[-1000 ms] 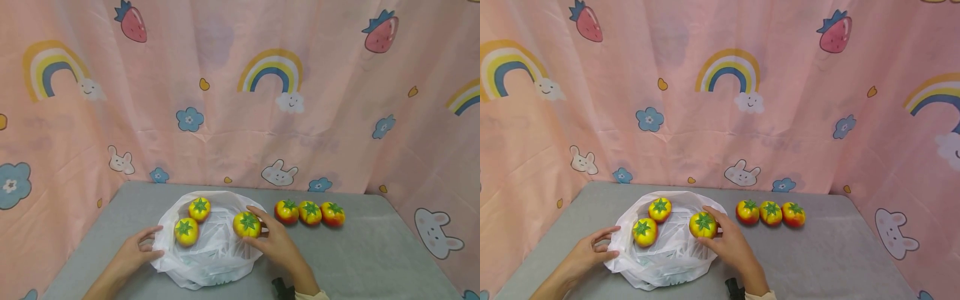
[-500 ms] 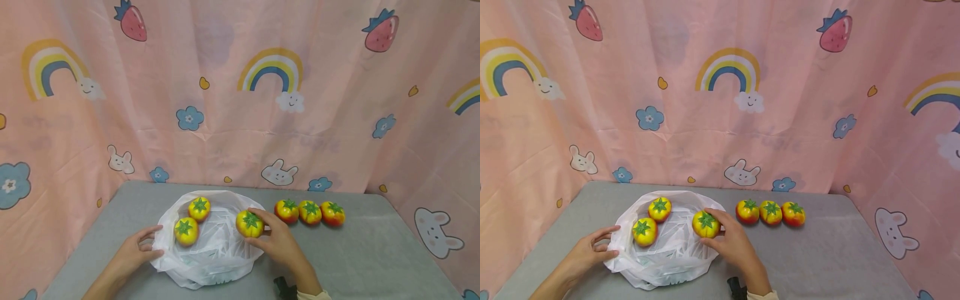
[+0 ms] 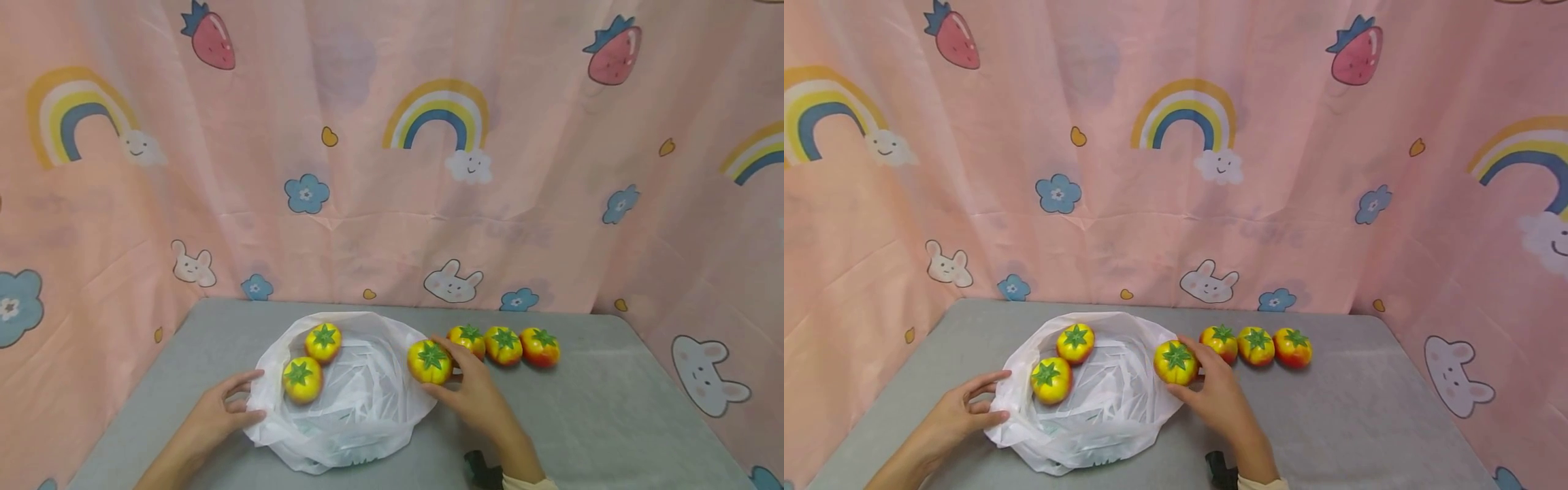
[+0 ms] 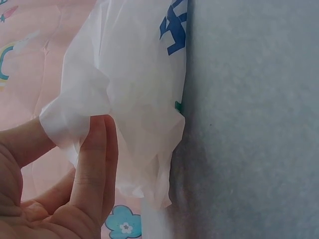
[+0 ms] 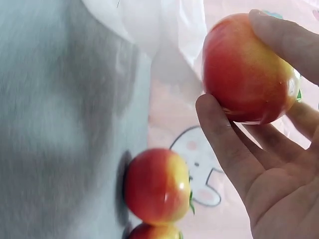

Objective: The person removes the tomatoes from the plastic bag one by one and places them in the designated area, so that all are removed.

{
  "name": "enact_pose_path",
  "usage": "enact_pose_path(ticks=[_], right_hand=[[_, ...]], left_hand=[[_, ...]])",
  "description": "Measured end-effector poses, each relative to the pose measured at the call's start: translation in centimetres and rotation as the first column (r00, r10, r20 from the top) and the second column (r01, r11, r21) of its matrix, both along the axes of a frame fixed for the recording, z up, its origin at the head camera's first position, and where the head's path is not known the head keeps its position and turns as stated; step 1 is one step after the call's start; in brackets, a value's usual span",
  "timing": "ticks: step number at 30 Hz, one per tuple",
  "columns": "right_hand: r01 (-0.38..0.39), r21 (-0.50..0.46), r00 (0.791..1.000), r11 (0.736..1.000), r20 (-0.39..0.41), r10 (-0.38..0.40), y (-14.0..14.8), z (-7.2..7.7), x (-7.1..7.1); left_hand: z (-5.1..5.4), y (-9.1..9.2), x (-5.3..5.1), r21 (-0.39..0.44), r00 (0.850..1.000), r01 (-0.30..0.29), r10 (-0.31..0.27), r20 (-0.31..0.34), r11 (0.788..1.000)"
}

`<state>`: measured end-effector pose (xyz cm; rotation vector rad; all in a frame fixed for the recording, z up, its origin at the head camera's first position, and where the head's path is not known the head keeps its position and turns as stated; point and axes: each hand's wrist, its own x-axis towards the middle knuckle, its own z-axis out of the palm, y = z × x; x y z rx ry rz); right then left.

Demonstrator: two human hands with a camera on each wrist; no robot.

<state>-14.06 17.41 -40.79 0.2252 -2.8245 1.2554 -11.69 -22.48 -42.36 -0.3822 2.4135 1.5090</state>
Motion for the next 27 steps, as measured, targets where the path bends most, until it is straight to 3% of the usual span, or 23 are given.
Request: enact_pose_path(ticks=[15,27], right_hand=[[0.038,0.05,0.997,0.998,0.059,-0.041,4.9,-0.7,-0.1],[0.022,0.115,0.998,0.993,0.053,-0.028,7.0,-1.5,-0.2]], left_hand=[[0.2,0.2,-0.1,-0.05,1.0,0.022,-0.023,-0.02,0.998],[0.3,0.2,-0.1,-0.029,1.0,0.014,-0.014,-0.009,0.999]])
